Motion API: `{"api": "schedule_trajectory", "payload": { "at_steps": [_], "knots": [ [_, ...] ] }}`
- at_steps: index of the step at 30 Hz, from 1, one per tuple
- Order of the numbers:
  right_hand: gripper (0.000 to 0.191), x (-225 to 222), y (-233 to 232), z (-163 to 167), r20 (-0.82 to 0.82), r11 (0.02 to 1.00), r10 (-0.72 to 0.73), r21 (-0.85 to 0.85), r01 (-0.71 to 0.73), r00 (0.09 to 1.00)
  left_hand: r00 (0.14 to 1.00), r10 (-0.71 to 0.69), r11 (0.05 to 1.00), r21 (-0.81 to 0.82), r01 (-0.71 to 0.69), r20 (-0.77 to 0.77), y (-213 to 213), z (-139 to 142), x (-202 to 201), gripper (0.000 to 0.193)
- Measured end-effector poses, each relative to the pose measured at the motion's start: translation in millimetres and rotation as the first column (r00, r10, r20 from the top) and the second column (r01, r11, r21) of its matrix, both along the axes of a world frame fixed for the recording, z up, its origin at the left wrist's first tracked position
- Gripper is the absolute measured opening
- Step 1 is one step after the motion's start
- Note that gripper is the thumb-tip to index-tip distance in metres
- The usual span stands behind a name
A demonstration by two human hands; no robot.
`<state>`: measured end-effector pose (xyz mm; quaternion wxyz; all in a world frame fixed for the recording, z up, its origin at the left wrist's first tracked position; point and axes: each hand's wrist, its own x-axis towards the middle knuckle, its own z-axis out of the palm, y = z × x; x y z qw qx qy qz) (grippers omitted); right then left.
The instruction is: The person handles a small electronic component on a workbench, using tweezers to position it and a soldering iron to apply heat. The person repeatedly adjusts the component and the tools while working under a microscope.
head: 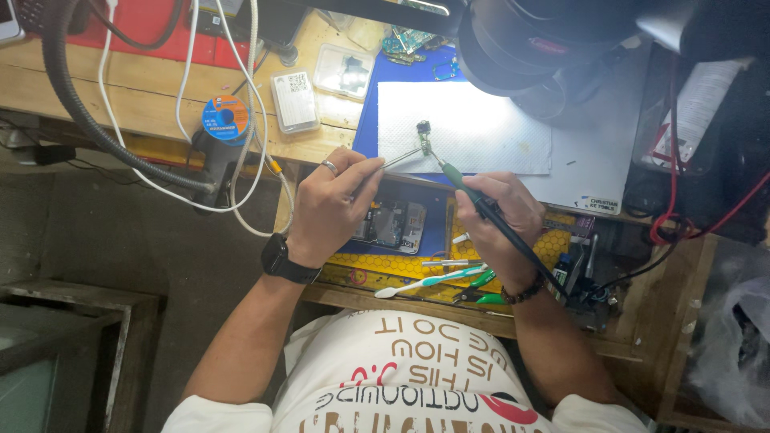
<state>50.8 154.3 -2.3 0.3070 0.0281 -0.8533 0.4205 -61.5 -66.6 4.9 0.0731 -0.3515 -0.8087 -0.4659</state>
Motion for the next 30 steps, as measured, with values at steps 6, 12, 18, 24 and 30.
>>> {"api": "schedule_trajectory", "payload": {
  "at_steps": [6,12,18,24,30],
  "knots": [
    [0.021,-0.2,0.4,-0.3,-0.013,1.000,-0.010,-0.020,0.009,1.000,1.000,-0.011,1.000,-0.020,0.010,-0.025,-0.9,1.1,0.2,0.017],
    [0.022,-0.8,0.7,-0.7,-0.011,1.000,-0.015,0.021,0.015,1.000,1.000,-0.009,1.000,-0.027,0.009,-0.017,-1.2,0.6,0.7,0.018],
    [0.021,-0.3,0.8,0.2,-0.004,0.998,-0.028,0.054,0.028,1.000,0.999,-0.014,0.999,-0.038,0.013,-0.033,-1.4,-0.1,0.5,0.019],
    [0.021,-0.4,1.4,0.1,-0.011,0.998,-0.020,0.052,0.020,1.000,1.000,-0.010,1.000,-0.013,0.010,0.000,-0.3,-1.1,0.6,0.017],
    [0.021,0.2,0.8,1.4,-0.007,0.998,-0.022,0.056,0.023,1.000,1.000,-0.008,1.000,-0.015,0.008,-0.004,0.1,-1.8,-0.1,0.017]
  ]
}}
